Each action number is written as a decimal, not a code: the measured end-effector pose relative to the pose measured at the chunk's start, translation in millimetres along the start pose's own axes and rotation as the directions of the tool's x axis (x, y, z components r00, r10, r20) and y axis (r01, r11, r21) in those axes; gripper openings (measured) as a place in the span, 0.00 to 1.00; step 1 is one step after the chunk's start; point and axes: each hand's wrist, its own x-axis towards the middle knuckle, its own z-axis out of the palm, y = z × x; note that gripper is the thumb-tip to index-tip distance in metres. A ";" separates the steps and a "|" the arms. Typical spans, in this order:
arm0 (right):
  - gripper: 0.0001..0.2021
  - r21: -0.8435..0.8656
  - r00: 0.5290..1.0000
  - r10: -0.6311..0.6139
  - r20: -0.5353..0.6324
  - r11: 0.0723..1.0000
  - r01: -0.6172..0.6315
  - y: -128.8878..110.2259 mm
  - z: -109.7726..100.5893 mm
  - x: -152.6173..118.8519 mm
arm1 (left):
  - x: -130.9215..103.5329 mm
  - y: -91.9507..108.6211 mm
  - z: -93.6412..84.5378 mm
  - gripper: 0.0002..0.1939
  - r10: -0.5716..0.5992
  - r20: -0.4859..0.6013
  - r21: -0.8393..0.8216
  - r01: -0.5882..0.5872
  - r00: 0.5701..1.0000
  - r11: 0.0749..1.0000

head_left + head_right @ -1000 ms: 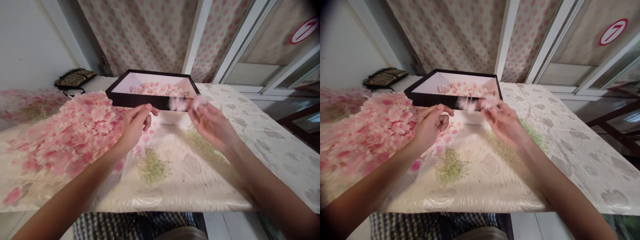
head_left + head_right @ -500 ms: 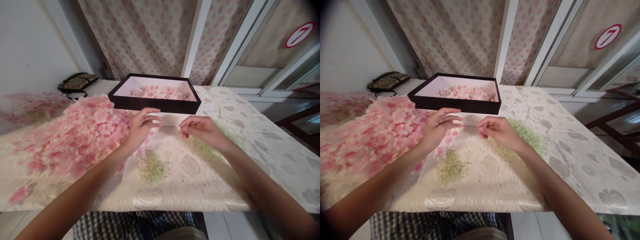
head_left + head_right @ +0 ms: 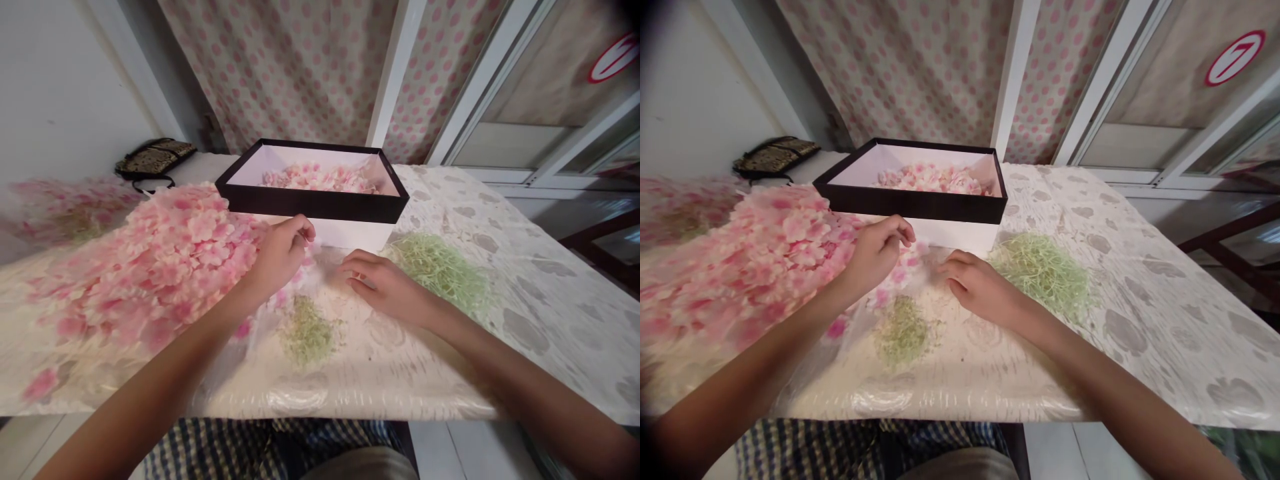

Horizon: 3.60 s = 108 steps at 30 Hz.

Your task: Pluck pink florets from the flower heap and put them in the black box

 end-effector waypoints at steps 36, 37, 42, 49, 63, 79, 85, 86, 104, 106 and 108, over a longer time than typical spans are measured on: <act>0.18 -0.070 0.999 -0.025 0.021 0.997 0.027 12.1 23.7 15.0 | 6.3 -12.8 -7.1 0.10 0.083 0.414 -0.074 -0.058 0.907 0.996; 0.18 -0.049 1.000 -0.011 0.021 0.999 0.012 13.1 23.7 15.7 | 6.2 -13.0 -7.0 0.10 0.081 0.411 -0.084 -0.051 0.908 0.995; 0.19 0.012 0.999 0.010 0.051 1.000 -0.010 17.2 24.9 19.5 | 5.4 -16.1 -5.5 0.11 0.074 0.395 -0.014 -0.074 0.916 0.997; 0.23 -0.004 0.999 -0.007 0.031 1.000 0.007 20.9 27.8 20.7 | 6.4 -17.1 -0.1 0.11 -0.006 0.317 0.102 -0.027 0.948 0.994; 0.22 -0.030 1.000 -0.018 0.013 0.999 0.019 19.2 25.6 18.9 | 8.6 -19.6 4.0 0.18 0.078 0.315 0.190 -0.143 0.946 0.971; 0.25 -0.040 1.000 0.005 -0.007 0.999 -0.005 16.7 25.4 17.6 | 4.3 -22.9 12.3 0.23 0.131 0.289 0.163 -0.184 0.948 0.969; 0.24 -0.066 0.999 0.046 0.009 0.997 -0.045 15.9 25.9 18.8 | 3.4 -22.2 15.2 0.23 0.145 0.294 0.130 -0.190 0.945 0.973; 0.24 -0.062 0.999 0.045 0.008 0.997 -0.045 16.5 26.1 19.1 | 3.1 -22.0 15.1 0.23 0.148 0.295 0.122 -0.190 0.944 0.974; 0.13 0.836 0.784 0.560 -0.269 0.540 -0.099 10.2 -5.7 18.3 | 0.4 6.3 7.3 0.09 -0.243 0.244 -0.615 0.344 0.939 0.710; 0.08 0.896 0.830 0.538 -0.148 0.428 -0.118 8.9 -10.6 16.1 | 0.4 7.2 5.8 0.07 -0.206 0.229 -0.622 0.306 0.951 0.721; 0.02 0.927 0.869 0.493 -0.048 0.346 -0.145 7.3 -14.0 14.5 | 0.7 8.1 4.6 0.04 -0.151 0.207 -0.639 0.250 0.967 0.727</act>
